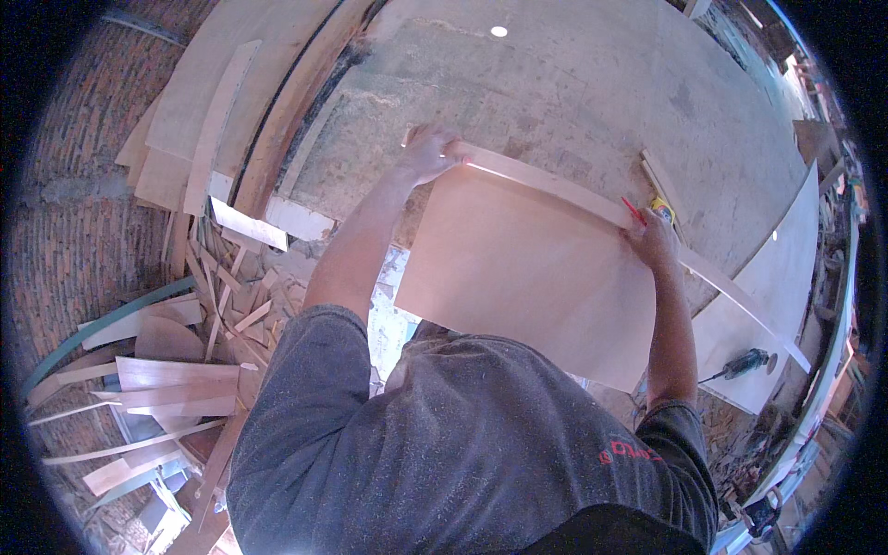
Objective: The person repeatedly picks up rectangular wood panels, places them on a workbench, and uses a pencil and straightedge to draw lines. The person then stacks the marked panels and repeats the process with additional pieces.
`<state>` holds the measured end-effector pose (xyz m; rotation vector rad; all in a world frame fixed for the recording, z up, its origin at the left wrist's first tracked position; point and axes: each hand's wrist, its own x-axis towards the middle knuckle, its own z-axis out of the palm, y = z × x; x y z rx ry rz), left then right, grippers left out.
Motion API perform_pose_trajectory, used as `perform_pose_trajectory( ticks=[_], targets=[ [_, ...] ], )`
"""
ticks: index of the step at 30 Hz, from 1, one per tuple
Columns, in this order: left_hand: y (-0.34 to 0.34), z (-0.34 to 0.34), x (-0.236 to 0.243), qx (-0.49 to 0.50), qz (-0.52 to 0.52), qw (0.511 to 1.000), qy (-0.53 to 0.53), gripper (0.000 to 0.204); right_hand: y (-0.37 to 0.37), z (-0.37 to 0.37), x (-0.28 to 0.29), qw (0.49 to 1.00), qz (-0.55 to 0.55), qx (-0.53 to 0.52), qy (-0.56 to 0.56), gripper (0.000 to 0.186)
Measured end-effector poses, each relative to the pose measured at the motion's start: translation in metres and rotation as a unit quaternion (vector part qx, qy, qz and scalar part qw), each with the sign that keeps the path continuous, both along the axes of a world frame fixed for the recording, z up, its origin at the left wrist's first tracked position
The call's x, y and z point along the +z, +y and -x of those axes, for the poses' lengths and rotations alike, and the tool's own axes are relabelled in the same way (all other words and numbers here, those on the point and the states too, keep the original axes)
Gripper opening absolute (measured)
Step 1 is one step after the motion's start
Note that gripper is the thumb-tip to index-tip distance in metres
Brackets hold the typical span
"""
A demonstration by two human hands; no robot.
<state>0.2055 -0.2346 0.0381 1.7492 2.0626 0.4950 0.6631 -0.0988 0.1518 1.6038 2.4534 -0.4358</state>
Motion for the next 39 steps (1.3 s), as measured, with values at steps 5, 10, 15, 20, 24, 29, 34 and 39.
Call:
perform_pose_trajectory(
  ticks=[5, 10, 15, 20, 24, 29, 34, 39],
  targets=[
    [-0.001, 0.0, -0.008, 0.044, 0.006, 0.982, -0.183, 0.065, 0.0, -0.01, -0.006, 0.998, -0.041, 0.036, 0.012, 0.046],
    [-0.002, 0.005, -0.014, 0.014, -0.012, 0.993, -0.118, 0.065, -0.002, -0.002, 0.004, 0.999, -0.026, 0.035, 0.01, 0.045],
    [-0.002, 0.004, -0.011, 0.01, -0.005, 0.994, -0.109, 0.065, -0.004, -0.005, 0.0, 0.998, -0.042, 0.03, 0.02, 0.044],
    [-0.003, 0.006, -0.008, 0.008, 0.0, 0.997, -0.079, 0.064, -0.001, -0.005, -0.001, 0.998, -0.045, 0.04, 0.017, 0.044],
    [-0.003, 0.005, 0.004, 0.007, 0.01, 0.995, -0.098, 0.058, -0.001, -0.008, -0.006, 0.998, -0.047, 0.031, 0.031, 0.047],
    [0.0, 0.0, 0.027, 0.023, 0.042, 0.992, -0.113, 0.047, -0.021, 0.006, 0.002, 0.977, -0.163, 0.044, 0.127, 0.039],
    [-0.002, 0.013, 0.012, 0.056, 0.048, 0.973, -0.218, 0.038, -0.069, 0.099, -0.018, 0.987, -0.011, 0.115, 0.112, 0.038],
    [0.006, 0.001, 0.031, 0.097, 0.06, 0.955, -0.273, 0.035, -0.111, 0.198, -0.032, 0.95, -0.023, 0.275, 0.146, 0.032]
  ],
)
